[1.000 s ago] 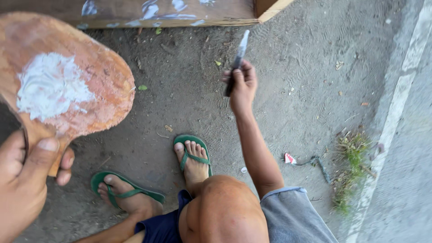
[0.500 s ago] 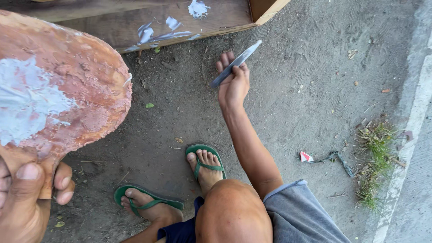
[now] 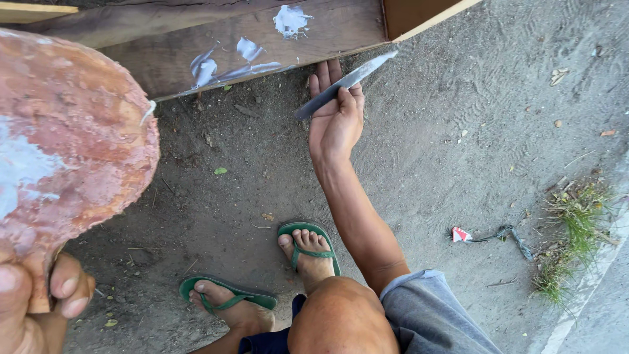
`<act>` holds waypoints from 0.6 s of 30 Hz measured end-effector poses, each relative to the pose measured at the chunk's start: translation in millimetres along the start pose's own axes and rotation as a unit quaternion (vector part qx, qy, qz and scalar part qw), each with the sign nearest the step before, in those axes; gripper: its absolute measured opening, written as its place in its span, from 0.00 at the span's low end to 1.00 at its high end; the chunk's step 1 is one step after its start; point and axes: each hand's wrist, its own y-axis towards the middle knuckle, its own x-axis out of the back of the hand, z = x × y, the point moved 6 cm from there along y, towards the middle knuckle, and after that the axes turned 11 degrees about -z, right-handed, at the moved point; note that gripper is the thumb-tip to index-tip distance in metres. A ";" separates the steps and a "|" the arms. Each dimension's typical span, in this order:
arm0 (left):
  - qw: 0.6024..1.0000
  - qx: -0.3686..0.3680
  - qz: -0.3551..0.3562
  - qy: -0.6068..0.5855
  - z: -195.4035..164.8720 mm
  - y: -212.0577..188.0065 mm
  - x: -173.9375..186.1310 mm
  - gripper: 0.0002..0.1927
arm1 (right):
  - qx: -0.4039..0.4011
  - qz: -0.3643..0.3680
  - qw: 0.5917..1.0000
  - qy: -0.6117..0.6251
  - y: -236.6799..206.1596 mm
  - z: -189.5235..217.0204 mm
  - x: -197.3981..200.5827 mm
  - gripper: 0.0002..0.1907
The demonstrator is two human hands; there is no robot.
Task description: The person sits on the ground holding a paddle-shaped wooden object and uses a knife to spread white paste over its surface. They also apply paste to spots on a nearby wooden frame, then continue spreading paste across the paddle.
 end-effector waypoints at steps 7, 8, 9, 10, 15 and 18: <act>0.950 0.016 0.273 -0.151 9.8 59.5 24.5 0.18 | 0.019 -0.029 0.999 0.036 1.7 -7.9 -3.3 0.24; 0.947 0.010 0.276 -0.162 8.8 55.0 31.2 0.19 | 0.021 -0.037 0.998 0.045 5.4 -7.8 -2.2 0.24; 0.944 0.005 0.280 -0.173 5.7 61.6 34.4 0.20 | 0.023 -0.043 0.997 0.055 9.3 -7.8 -0.7 0.24; 0.972 0.011 0.184 -0.144 4.9 48.8 48.1 0.25 | 0.017 -0.037 0.998 0.057 12.1 -8.0 0.2 0.24; 0.984 0.037 0.117 -0.133 -47.6 1.5 31.1 0.22 | 0.027 -0.014 0.998 0.047 -2.2 4.5 21.8 0.22; 0.986 0.021 0.102 -0.132 -84.8 -19.0 -6.4 0.19 | 0.030 0.004 0.999 0.030 -23.3 25.9 41.7 0.18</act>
